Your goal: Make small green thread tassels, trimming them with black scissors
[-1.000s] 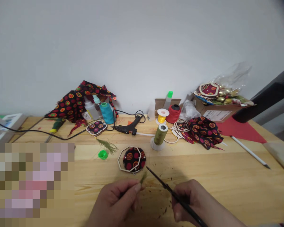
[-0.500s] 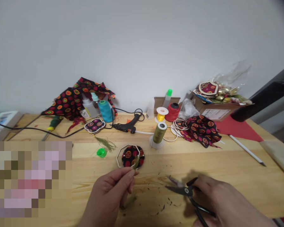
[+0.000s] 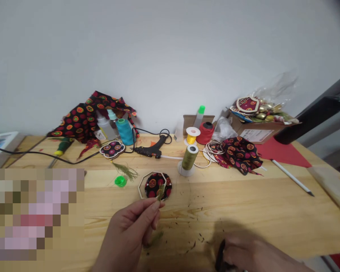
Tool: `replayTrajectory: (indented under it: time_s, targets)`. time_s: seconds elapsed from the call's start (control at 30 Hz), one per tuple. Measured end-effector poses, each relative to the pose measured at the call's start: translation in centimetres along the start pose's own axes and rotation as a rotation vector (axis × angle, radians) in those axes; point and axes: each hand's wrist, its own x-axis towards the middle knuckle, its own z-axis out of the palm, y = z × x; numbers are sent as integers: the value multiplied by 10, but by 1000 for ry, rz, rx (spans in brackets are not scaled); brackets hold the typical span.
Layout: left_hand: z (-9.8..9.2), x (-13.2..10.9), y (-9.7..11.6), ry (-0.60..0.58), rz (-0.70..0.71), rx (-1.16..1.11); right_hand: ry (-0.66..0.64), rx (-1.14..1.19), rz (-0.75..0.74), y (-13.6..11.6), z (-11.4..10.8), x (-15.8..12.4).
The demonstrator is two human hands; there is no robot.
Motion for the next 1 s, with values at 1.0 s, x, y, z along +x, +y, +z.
replayTrajectory:
  time_s: [1.0]
  targets:
    - [19, -2, -2, -330, 25, 314, 436, 703, 187, -27, 18, 69]
